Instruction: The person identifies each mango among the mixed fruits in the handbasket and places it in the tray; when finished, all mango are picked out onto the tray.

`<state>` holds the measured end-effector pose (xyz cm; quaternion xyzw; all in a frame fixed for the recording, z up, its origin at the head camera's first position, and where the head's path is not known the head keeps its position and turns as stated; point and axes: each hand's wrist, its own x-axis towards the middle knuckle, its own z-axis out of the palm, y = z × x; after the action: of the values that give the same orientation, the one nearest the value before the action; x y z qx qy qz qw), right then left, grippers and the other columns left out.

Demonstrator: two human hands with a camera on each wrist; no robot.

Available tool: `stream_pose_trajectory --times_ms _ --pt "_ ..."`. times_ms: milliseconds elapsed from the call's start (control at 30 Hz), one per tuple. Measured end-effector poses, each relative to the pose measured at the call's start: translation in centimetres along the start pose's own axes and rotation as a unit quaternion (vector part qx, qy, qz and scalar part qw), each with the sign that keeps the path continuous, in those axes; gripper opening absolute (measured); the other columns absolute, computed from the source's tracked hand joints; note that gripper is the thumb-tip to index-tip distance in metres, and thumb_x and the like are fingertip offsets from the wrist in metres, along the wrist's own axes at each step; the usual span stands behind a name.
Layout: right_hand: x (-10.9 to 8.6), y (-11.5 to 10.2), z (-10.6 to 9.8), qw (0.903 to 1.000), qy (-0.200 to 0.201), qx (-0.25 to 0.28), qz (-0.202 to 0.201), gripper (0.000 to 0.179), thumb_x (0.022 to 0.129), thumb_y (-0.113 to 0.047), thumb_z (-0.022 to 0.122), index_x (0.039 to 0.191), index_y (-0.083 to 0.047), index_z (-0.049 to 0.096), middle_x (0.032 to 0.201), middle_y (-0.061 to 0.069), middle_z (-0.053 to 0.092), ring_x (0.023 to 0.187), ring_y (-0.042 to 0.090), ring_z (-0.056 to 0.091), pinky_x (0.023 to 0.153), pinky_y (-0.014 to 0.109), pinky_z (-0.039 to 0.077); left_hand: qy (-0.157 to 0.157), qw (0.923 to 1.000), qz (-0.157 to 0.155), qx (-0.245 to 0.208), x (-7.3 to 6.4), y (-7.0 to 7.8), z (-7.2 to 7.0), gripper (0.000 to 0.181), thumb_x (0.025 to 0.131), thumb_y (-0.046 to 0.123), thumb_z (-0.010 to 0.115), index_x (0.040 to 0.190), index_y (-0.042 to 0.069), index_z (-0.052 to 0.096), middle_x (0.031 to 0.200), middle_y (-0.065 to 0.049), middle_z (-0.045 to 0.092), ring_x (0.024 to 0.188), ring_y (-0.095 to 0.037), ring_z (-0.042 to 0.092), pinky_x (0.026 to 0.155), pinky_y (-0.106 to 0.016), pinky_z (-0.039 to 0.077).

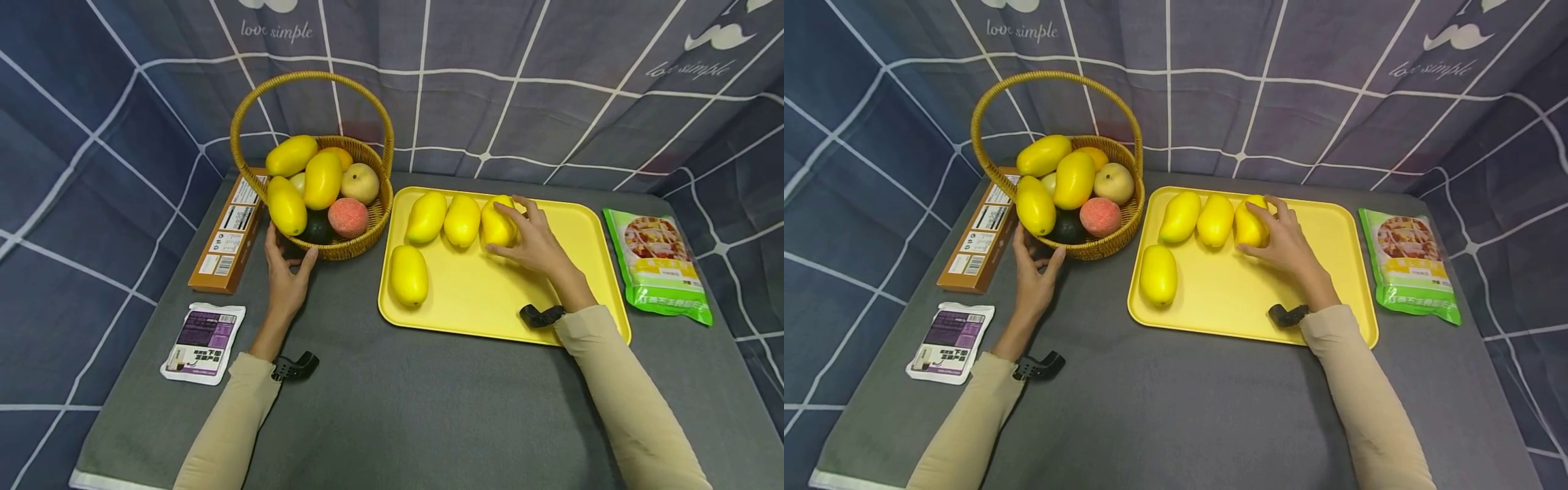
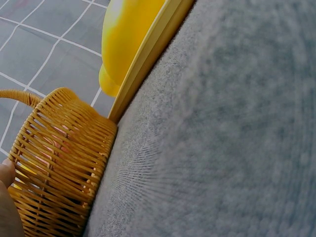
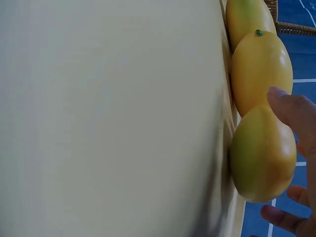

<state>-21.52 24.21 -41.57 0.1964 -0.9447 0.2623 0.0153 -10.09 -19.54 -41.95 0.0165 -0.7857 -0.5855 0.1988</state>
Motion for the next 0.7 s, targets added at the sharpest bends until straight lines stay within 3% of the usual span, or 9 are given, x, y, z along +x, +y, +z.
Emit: stream_pose_trajectory --times_ms 333,700 --pt "0.2 -2.9 -1.2 0.9946 0.054 -0.008 -0.088 0.079 0.079 -0.027 0.083 0.148 -0.021 0.045 0.154 0.020 0.028 0.139 0.041 0.028 0.105 0.065 0.032 0.001 1.0000 0.004 -0.002 0.1 -0.1 0.0 0.082 0.096 0.009 0.061 0.157 0.004 0.006 0.160 -0.018 0.013 0.134 -0.038 0.033 0.092 -0.057 0.037" --pt "1.8 -6.8 -1.0 0.9853 0.036 -0.011 -0.167 0.076 0.080 -0.032 0.082 0.146 -0.023 0.047 0.152 0.016 0.033 0.134 0.040 0.035 0.102 0.059 0.037 -0.001 1.0000 0.004 -0.003 0.1 -0.2 0.1 0.082 0.096 0.009 0.060 0.157 0.004 0.006 0.160 -0.018 0.013 0.133 -0.037 0.033 0.091 -0.056 0.037"
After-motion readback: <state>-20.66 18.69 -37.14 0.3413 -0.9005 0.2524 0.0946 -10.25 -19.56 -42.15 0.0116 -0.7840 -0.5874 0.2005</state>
